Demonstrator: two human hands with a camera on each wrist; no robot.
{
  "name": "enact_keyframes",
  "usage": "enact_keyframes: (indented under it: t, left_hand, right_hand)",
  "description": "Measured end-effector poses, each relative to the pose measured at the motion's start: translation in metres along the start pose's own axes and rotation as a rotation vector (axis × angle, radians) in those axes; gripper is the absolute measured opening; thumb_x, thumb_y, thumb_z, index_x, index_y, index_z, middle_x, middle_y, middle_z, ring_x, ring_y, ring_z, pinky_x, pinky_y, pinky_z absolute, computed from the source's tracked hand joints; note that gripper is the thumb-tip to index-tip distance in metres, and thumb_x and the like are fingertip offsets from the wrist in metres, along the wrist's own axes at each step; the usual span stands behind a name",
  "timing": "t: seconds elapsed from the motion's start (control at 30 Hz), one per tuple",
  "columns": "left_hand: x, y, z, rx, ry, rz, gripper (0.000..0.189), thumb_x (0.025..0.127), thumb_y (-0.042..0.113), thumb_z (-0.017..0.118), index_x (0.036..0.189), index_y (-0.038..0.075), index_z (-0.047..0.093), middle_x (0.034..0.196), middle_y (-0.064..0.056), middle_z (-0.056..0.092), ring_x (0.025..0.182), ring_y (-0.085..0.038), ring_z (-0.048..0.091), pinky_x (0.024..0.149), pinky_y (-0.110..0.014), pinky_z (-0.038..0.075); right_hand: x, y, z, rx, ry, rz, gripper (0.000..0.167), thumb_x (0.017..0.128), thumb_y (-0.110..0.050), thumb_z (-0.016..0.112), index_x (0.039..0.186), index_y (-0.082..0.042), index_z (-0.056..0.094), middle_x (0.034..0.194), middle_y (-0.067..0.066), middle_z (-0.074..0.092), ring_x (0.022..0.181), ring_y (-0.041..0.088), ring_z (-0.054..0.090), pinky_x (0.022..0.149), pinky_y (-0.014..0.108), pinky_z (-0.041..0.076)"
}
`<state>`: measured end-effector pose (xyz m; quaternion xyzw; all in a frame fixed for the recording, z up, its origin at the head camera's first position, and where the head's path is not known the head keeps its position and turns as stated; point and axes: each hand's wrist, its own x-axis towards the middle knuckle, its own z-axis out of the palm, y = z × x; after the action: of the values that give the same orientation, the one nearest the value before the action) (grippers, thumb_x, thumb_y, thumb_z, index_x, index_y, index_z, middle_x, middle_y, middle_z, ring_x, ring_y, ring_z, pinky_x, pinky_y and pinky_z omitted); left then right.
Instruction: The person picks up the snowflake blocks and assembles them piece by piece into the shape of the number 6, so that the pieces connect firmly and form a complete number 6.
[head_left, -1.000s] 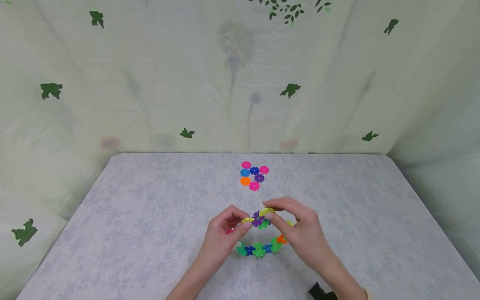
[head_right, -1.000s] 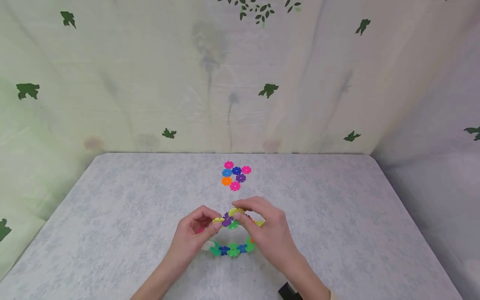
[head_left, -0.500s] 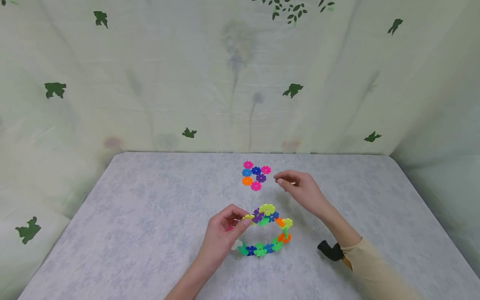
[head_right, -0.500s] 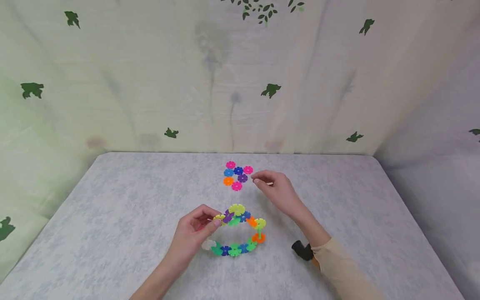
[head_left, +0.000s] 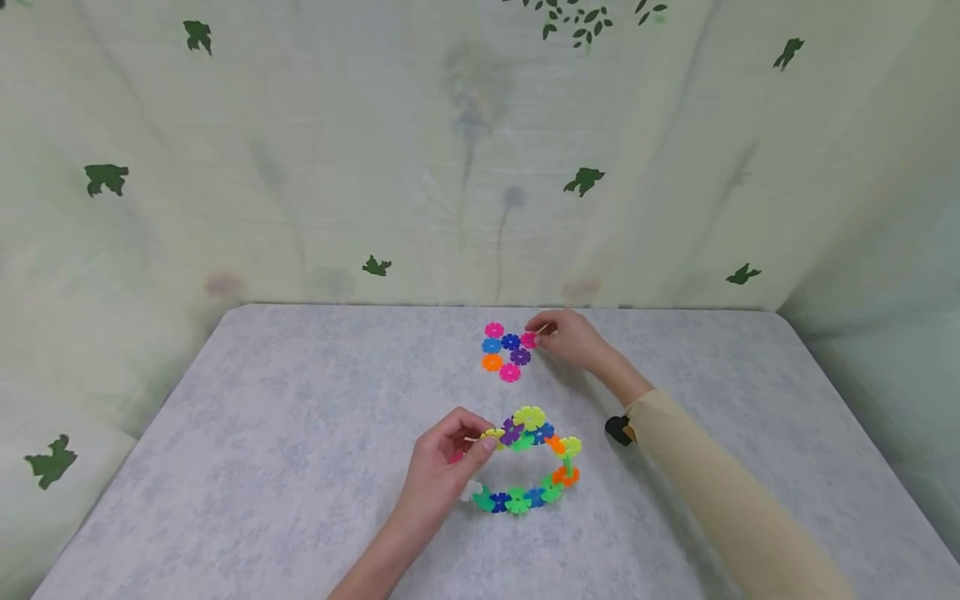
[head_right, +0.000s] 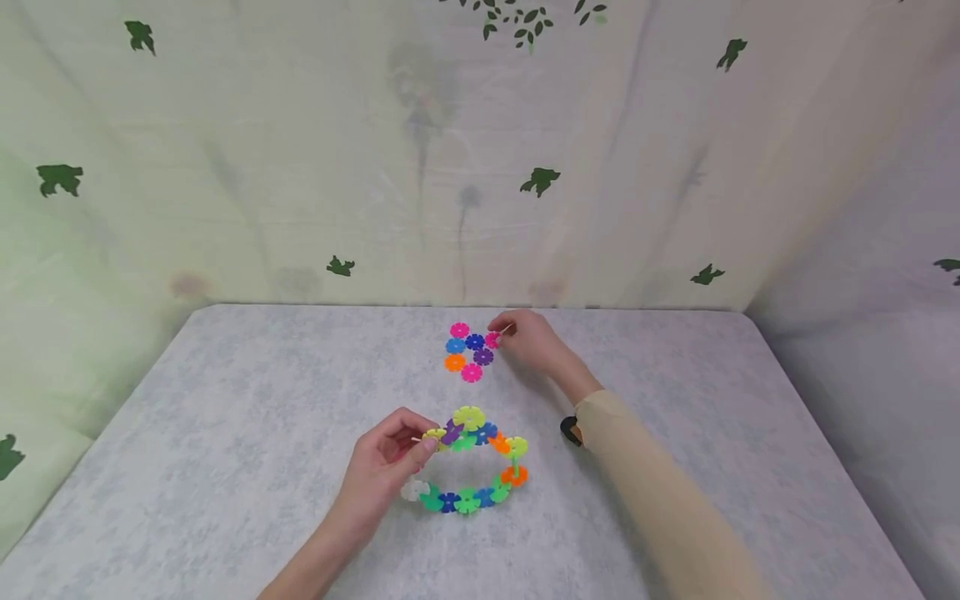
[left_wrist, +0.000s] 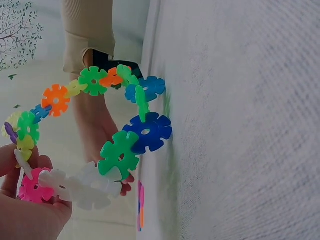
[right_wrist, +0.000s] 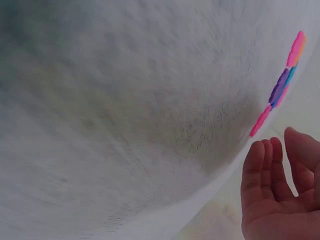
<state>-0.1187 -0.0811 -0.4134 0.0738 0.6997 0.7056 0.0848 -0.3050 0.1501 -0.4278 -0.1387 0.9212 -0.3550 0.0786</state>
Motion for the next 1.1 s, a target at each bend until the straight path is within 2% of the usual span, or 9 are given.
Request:
enact_keyframes:
  t: [0.23,0.4,0.53,0.67,0.8,1.1]
  left_hand:
    - [0.000,0.001,0.000,-0.017,-0.006,0.005,0.019,0.093,0.023,0.070,0.105,0.009,0.064,0.105,-0.009,0.064,0.100,-0.027,0.060,0.083,-0.030,0.053]
    - [0.000,0.001,0.000,-0.009,-0.009,0.005,0.019,0.093,0.023,0.070,0.105,0.010,0.064,0.105,-0.008,0.065,0.100,-0.027,0.060,0.082,-0.030,0.054]
    - [-0.001,0.002,-0.001,-0.008,-0.012,0.001,0.018,0.093,0.023,0.069,0.105,0.010,0.064,0.105,-0.008,0.065,0.100,-0.027,0.060,0.082,-0.030,0.054]
    - [0.000,0.001,-0.001,-0.002,-0.012,-0.008,0.019,0.094,0.023,0.069,0.106,0.010,0.063,0.105,-0.008,0.064,0.100,-0.026,0.060,0.083,-0.030,0.053]
    - [0.000,0.000,-0.001,0.003,-0.012,-0.012,0.019,0.094,0.023,0.069,0.107,0.011,0.063,0.106,-0.008,0.064,0.101,-0.026,0.060,0.083,-0.030,0.053]
    - [0.000,0.001,-0.001,0.006,-0.008,-0.008,0.017,0.094,0.021,0.069,0.106,0.010,0.063,0.106,-0.007,0.064,0.101,-0.026,0.060,0.083,-0.030,0.053]
  right_hand:
    - [0.016,0.008,0.001,-0.081,-0.109,-0.018,0.032,0.095,-0.006,0.063,0.127,-0.007,0.065,0.121,0.009,0.063,0.107,0.027,0.055,0.096,0.041,0.047]
    - [0.016,0.009,0.001,-0.075,-0.108,-0.030,0.024,0.092,-0.004,0.067,0.116,-0.008,0.067,0.109,0.009,0.063,0.098,0.026,0.054,0.091,0.040,0.048]
    - [0.012,0.007,0.002,-0.079,-0.086,0.011,0.017,0.092,-0.005,0.068,0.108,-0.011,0.063,0.099,0.008,0.061,0.092,0.025,0.054,0.084,0.037,0.049]
    - [0.003,0.003,0.000,-0.104,-0.082,0.049,0.014,0.093,-0.004,0.064,0.104,-0.013,0.064,0.100,0.008,0.062,0.090,0.025,0.055,0.080,0.035,0.051]
    - [-0.011,0.002,-0.006,-0.116,-0.068,0.046,0.017,0.094,-0.001,0.059,0.105,-0.011,0.067,0.100,0.008,0.062,0.090,0.026,0.055,0.078,0.035,0.052]
    - [-0.061,-0.007,-0.015,0.034,0.009,-0.041,0.024,0.097,0.000,0.056,0.113,-0.009,0.071,0.112,0.004,0.066,0.098,0.022,0.059,0.085,0.038,0.053]
